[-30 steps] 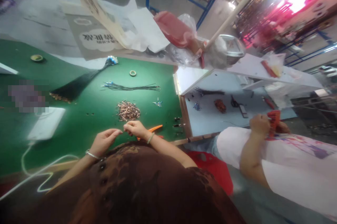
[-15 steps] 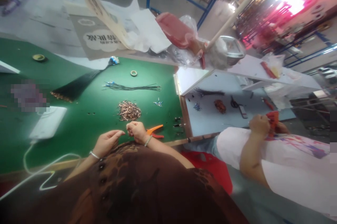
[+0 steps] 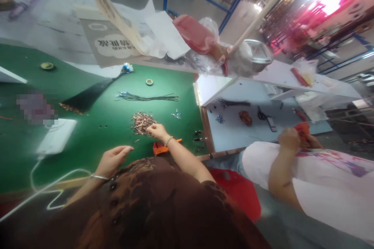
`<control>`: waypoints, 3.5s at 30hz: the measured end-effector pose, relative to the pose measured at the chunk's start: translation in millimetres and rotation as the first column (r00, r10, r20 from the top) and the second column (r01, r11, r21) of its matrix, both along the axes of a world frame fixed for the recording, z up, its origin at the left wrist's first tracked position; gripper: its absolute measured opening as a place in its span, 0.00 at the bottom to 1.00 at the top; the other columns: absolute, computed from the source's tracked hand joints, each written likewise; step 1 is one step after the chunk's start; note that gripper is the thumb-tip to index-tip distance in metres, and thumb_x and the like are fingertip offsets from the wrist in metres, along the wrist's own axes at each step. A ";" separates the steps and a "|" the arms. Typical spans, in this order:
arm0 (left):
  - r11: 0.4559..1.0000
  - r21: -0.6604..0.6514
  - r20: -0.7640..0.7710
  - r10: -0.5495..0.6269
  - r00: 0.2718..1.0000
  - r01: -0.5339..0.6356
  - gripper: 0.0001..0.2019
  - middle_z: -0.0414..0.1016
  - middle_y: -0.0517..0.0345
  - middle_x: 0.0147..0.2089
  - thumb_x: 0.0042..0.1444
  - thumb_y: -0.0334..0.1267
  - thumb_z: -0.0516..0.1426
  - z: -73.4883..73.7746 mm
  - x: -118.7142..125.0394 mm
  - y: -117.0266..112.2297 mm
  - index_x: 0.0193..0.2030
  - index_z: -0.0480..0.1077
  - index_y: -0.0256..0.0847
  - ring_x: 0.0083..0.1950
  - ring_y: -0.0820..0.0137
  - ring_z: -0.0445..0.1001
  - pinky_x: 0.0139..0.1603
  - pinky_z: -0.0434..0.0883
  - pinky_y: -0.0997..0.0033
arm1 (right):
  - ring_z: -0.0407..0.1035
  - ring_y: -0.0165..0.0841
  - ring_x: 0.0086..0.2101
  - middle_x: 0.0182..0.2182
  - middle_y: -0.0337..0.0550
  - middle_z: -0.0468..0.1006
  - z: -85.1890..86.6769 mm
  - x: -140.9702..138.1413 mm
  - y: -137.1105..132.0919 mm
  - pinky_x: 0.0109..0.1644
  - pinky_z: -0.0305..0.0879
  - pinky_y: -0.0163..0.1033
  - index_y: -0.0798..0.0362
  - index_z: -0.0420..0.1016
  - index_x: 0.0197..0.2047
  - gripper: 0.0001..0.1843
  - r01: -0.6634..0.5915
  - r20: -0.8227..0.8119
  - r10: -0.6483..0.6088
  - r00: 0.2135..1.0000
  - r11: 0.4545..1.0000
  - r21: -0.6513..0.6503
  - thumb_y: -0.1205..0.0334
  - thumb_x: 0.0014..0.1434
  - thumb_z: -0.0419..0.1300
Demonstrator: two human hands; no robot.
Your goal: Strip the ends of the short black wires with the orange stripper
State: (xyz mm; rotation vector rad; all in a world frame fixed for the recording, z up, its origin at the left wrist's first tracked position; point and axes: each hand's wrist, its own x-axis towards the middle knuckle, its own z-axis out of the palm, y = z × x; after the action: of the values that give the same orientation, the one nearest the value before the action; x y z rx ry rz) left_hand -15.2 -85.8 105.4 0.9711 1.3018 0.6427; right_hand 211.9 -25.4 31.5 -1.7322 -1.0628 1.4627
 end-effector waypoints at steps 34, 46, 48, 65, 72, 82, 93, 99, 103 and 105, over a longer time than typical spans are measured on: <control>0.830 0.534 -0.247 -0.032 0.969 0.163 0.17 0.78 0.56 0.32 0.56 0.52 0.59 53.5 11.9 39.3 0.37 0.79 0.39 0.33 0.71 0.72 0.36 0.69 0.75 | 0.76 0.37 0.38 0.38 0.49 0.79 81.8 51.5 -82.1 0.44 0.73 0.43 0.59 0.71 0.47 0.21 -0.232 -0.680 0.079 0.729 0.963 -0.136 0.68 0.48 0.60; 0.760 0.609 -0.201 -0.132 0.971 0.229 0.14 0.65 0.62 0.26 0.58 0.47 0.58 65.8 23.1 47.7 0.37 0.79 0.38 0.26 0.76 0.62 0.28 0.61 0.77 | 0.76 0.41 0.40 0.39 0.48 0.78 111.6 37.8 -66.3 0.52 0.70 0.51 0.60 0.73 0.50 0.26 -0.357 -0.829 0.195 0.524 0.934 -0.006 0.61 0.48 0.70; 0.760 0.606 -0.205 -0.136 0.969 0.235 0.15 0.64 0.62 0.25 0.58 0.48 0.58 65.4 24.4 48.3 0.37 0.79 0.38 0.26 0.76 0.62 0.27 0.61 0.77 | 0.76 0.40 0.41 0.40 0.50 0.78 113.1 36.1 -65.7 0.51 0.70 0.50 0.60 0.73 0.50 0.26 -0.376 -0.828 0.210 0.520 0.927 -0.001 0.61 0.48 0.70; 0.750 0.592 -0.244 -0.182 0.953 0.295 0.16 0.65 0.61 0.24 0.57 0.49 0.57 74.1 27.8 48.8 0.32 0.78 0.38 0.26 0.75 0.62 0.27 0.61 0.76 | 0.74 0.35 0.34 0.34 0.46 0.76 113.3 36.1 -65.7 0.45 0.71 0.44 0.61 0.73 0.50 0.33 -0.396 -0.749 0.270 0.604 0.918 0.012 0.45 0.49 0.72; 0.736 0.607 -0.244 -0.189 0.951 0.301 0.16 0.65 0.61 0.24 0.58 0.49 0.57 69.8 27.5 49.7 0.32 0.78 0.39 0.25 0.75 0.61 0.27 0.60 0.76 | 0.72 0.32 0.30 0.29 0.43 0.75 109.6 34.8 -67.4 0.38 0.70 0.39 0.61 0.74 0.47 0.31 -0.391 -0.677 0.322 0.662 0.919 0.054 0.42 0.53 0.68; 0.760 0.588 -0.237 -0.165 0.957 0.277 0.16 0.67 0.60 0.24 0.57 0.48 0.57 68.3 28.7 48.5 0.32 0.78 0.38 0.26 0.74 0.63 0.29 0.62 0.75 | 0.71 0.30 0.23 0.23 0.37 0.74 104.7 24.3 -72.0 0.28 0.67 0.35 0.60 0.72 0.48 0.31 -0.322 -0.593 0.301 0.747 0.944 0.073 0.40 0.54 0.66; 0.853 0.434 -0.251 -0.196 0.948 0.291 0.26 0.78 0.53 0.36 0.60 0.60 0.50 54.5 14.6 55.4 0.44 0.76 0.38 0.39 0.67 0.74 0.44 0.70 0.70 | 0.60 0.25 0.15 0.15 0.30 0.68 98.4 15.3 -71.5 0.22 0.61 0.34 0.59 0.71 0.43 0.30 -0.180 -0.559 0.178 0.810 0.982 0.053 0.40 0.51 0.68; 0.831 0.426 -0.260 -0.267 0.928 0.359 0.29 0.78 0.54 0.33 0.62 0.61 0.45 47.0 15.8 54.2 0.41 0.77 0.38 0.37 0.67 0.75 0.43 0.71 0.70 | 0.56 0.23 0.13 0.13 0.27 0.65 100.8 10.4 -70.1 0.18 0.57 0.32 0.56 0.69 0.38 0.27 -0.091 -0.528 0.088 0.844 0.996 0.020 0.42 0.49 0.70; 0.834 0.437 -0.286 -0.226 0.931 0.337 0.25 0.80 0.54 0.35 0.59 0.58 0.51 46.0 22.8 52.6 0.37 0.78 0.38 0.35 0.68 0.75 0.39 0.70 0.71 | 0.61 0.25 0.15 0.15 0.32 0.69 99.4 14.3 -67.8 0.19 0.60 0.32 0.58 0.71 0.38 0.28 -0.126 -0.499 0.122 0.858 0.992 0.026 0.41 0.50 0.69; 0.827 0.475 -0.269 -0.188 0.945 0.300 0.22 0.81 0.52 0.38 0.58 0.56 0.54 48.0 24.5 52.8 0.37 0.78 0.38 0.38 0.67 0.76 0.42 0.71 0.72 | 0.70 0.30 0.20 0.22 0.40 0.76 97.8 20.8 -67.5 0.24 0.68 0.35 0.60 0.72 0.42 0.30 -0.197 -0.543 0.180 0.820 0.980 0.028 0.41 0.52 0.68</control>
State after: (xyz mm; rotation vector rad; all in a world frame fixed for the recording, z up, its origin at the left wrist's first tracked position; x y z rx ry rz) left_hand 9.3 -33.0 153.3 1.6581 1.1779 0.7127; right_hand 232.7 -92.9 129.3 -1.1263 -0.9133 1.9491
